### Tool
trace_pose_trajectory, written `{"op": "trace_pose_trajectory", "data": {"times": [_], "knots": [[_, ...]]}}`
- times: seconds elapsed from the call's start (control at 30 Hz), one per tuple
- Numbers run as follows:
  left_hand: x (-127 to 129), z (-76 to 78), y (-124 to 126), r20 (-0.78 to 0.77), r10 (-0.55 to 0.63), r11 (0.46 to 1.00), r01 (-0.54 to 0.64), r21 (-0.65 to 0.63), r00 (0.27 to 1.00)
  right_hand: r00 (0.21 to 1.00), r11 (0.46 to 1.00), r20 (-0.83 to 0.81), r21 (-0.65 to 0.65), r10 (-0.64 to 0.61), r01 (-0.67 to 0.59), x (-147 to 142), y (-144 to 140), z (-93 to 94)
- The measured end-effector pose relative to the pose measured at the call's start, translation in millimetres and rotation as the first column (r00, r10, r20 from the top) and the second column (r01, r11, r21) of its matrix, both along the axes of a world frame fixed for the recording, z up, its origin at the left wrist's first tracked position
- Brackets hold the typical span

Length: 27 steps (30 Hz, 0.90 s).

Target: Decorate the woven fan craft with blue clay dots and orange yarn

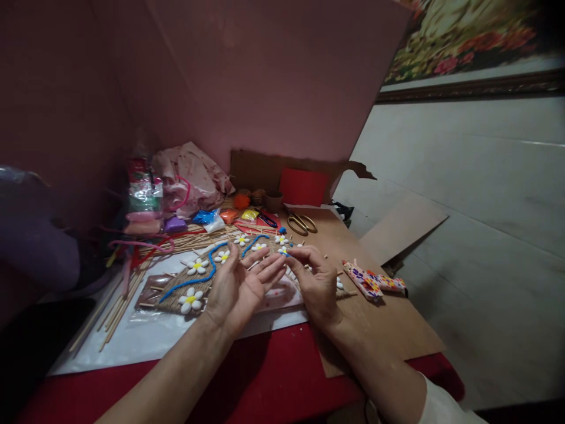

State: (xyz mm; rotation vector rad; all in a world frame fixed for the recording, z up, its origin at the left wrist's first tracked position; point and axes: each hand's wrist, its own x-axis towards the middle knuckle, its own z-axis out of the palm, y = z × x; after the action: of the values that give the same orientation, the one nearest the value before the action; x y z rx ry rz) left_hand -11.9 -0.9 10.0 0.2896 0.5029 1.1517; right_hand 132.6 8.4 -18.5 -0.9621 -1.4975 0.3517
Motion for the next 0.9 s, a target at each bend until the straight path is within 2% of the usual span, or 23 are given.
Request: {"op": "trace_pose_trajectory", "data": {"times": [0.13, 0.2, 0.27, 0.37, 0.43, 0.53, 0.6, 0.67, 0.73, 0.77, 0.83, 0.9], "knots": [[0, 1.6, -2, 0.015, -0.038, 0.999, 0.038, 0.025, 0.999, 0.977, 0.995, 0.207, 0.077, 0.041, -0.058, -2, -2, -0.1], [1, 2.8, -3, 0.014, -0.028, 0.999, 0.027, 0.032, 1.000, 0.984, 0.997, 0.172, 0.050, 0.047, -0.056, -1, -2, 1.0], [3, 2.7, -3, -0.020, 0.001, 1.000, -0.001, 0.031, 1.000, 0.997, 0.999, 0.062, 0.015, 0.037, -0.038, 0, -1, 2.3], [3, -1.8, -1, -0.231, 0.124, 0.992, -0.111, 0.067, 0.965, 0.999, 0.999, -0.004, 0.000, 0.042, -0.042, 0, -1, 3.3], [3, -6.0, 1, -0.385, 0.260, 0.964, -0.214, 0.157, 0.886, 0.997, 0.997, 0.034, 0.018, 0.074, -0.074, 0, -3, 3.5], [3, -8.8, 2, -0.463, 0.389, 0.916, -0.280, 0.288, 0.797, 0.991, 0.992, 0.078, 0.064, 0.104, -0.109, -2, -6, 3.5], [4, -8.0, 0, -0.480, 0.339, 0.929, -0.209, 0.305, 0.809, 0.991, 0.991, 0.066, 0.067, 0.113, -0.118, -4, -7, 3.5], [6, -7.0, -4, -0.499, 0.219, 0.947, -0.060, 0.314, 0.839, 0.994, 0.993, 0.053, 0.064, 0.100, -0.103, -6, -9, 3.5], [9, -7.7, -7, -0.523, 0.122, 0.943, 0.067, 0.327, 0.844, 0.997, 0.994, 0.058, 0.091, 0.058, -0.063, -7, -11, 3.6], [9, -8.8, -8, -0.532, 0.101, 0.941, 0.093, 0.326, 0.841, 0.996, 0.992, 0.075, 0.111, 0.046, -0.054, -7, -12, 3.7], [9, -11.1, -8, -0.541, 0.106, 0.951, 0.074, 0.300, 0.834, 0.988, 0.989, 0.131, 0.119, 0.076, -0.092, -7, -15, 4.0], [6, -11.8, -4, -0.558, 0.171, 0.957, -0.003, 0.290, 0.812, 0.979, 0.987, 0.159, 0.085, 0.124, -0.139, -6, -17, 4.7]]}}
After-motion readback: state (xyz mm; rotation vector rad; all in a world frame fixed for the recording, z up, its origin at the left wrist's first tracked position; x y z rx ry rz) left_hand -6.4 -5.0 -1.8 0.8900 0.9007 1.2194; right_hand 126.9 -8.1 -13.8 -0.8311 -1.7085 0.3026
